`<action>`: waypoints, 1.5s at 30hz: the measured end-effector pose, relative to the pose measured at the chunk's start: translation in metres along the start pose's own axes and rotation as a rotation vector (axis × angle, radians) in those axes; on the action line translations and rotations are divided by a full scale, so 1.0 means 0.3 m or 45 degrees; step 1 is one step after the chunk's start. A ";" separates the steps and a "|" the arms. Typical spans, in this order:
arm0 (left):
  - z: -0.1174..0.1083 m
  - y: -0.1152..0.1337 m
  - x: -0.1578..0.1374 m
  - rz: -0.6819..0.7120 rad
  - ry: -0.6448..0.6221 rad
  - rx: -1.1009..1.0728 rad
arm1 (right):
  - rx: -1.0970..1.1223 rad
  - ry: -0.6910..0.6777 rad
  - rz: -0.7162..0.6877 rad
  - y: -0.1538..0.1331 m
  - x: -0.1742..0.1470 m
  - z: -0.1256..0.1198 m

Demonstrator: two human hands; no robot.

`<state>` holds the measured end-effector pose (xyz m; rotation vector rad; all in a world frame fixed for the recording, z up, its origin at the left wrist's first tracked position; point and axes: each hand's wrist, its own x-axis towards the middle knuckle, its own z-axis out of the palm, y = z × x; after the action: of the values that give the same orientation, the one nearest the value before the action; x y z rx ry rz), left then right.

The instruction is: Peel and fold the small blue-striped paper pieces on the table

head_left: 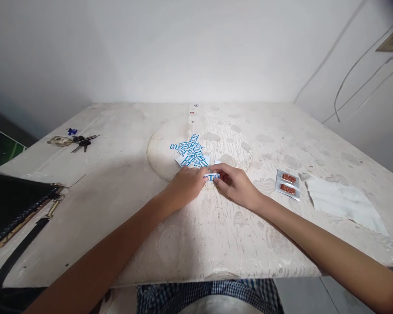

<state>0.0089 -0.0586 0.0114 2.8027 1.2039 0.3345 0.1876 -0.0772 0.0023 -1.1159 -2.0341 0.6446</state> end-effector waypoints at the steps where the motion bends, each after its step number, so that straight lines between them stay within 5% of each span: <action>1: -0.002 0.002 -0.001 -0.005 0.008 -0.014 | 0.004 0.006 -0.004 0.000 0.000 0.000; 24: -0.020 0.017 -0.011 -0.038 0.060 -0.104 | -0.184 -0.052 -0.148 -0.004 -0.003 -0.027; 40: -0.025 0.019 -0.005 -0.052 0.033 -0.111 | -0.070 -0.129 0.066 -0.020 -0.002 -0.065; 45: -0.028 0.023 -0.004 -0.088 0.036 -0.126 | -0.374 -0.138 0.018 -0.054 -0.011 -0.077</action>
<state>0.0111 -0.0645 0.0204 2.6746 1.2510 0.4184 0.1987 -0.0862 0.0269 -1.2868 -2.2688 0.4287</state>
